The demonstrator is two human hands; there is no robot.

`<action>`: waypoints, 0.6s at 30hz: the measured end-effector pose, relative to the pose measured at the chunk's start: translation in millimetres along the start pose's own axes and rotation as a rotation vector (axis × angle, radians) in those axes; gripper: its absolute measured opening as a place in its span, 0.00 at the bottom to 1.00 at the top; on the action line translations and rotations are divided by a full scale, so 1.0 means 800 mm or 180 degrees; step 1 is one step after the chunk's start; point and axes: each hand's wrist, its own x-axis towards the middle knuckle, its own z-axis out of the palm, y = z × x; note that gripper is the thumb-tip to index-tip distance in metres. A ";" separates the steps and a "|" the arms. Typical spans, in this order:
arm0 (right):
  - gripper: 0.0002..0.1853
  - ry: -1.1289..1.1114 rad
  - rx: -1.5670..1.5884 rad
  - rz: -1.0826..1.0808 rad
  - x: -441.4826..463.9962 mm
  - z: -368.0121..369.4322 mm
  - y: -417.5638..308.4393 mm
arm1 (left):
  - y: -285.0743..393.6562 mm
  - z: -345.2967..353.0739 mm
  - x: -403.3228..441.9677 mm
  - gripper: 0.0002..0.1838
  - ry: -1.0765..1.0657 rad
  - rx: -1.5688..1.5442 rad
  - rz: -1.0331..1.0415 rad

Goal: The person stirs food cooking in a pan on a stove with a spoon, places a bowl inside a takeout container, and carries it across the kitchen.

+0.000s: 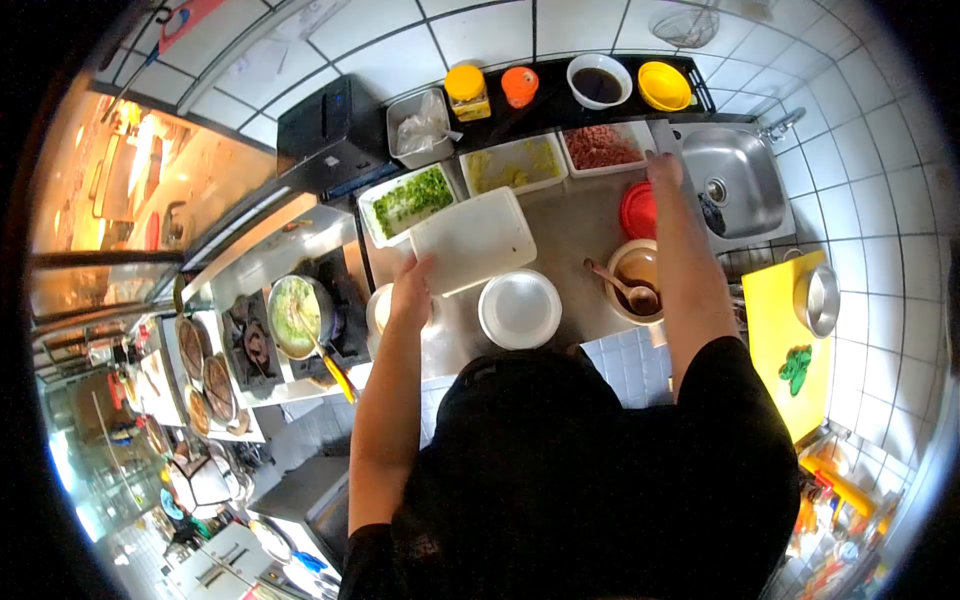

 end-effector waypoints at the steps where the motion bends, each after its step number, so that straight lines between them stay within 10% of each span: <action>1: 0.27 -0.0502 -0.0075 -0.0236 0.031 0.012 0.027 | 0.006 0.005 -0.005 0.20 0.0103 0.0048 -0.0113; 7: 0.19 -0.1093 0.1382 0.0173 0.083 0.044 0.103 | 0.011 0.000 -0.004 0.20 0.0015 0.0089 -0.0340; 11: 0.17 -0.0947 0.0016 -0.1177 0.040 -0.060 0.121 | -0.013 -0.031 0.027 0.25 -0.0121 0.0368 -0.0389; 18: 0.13 -0.1001 0.1809 0.0451 -0.013 -0.202 0.186 | -0.018 -0.031 0.039 0.29 -0.0095 0.0594 -0.0523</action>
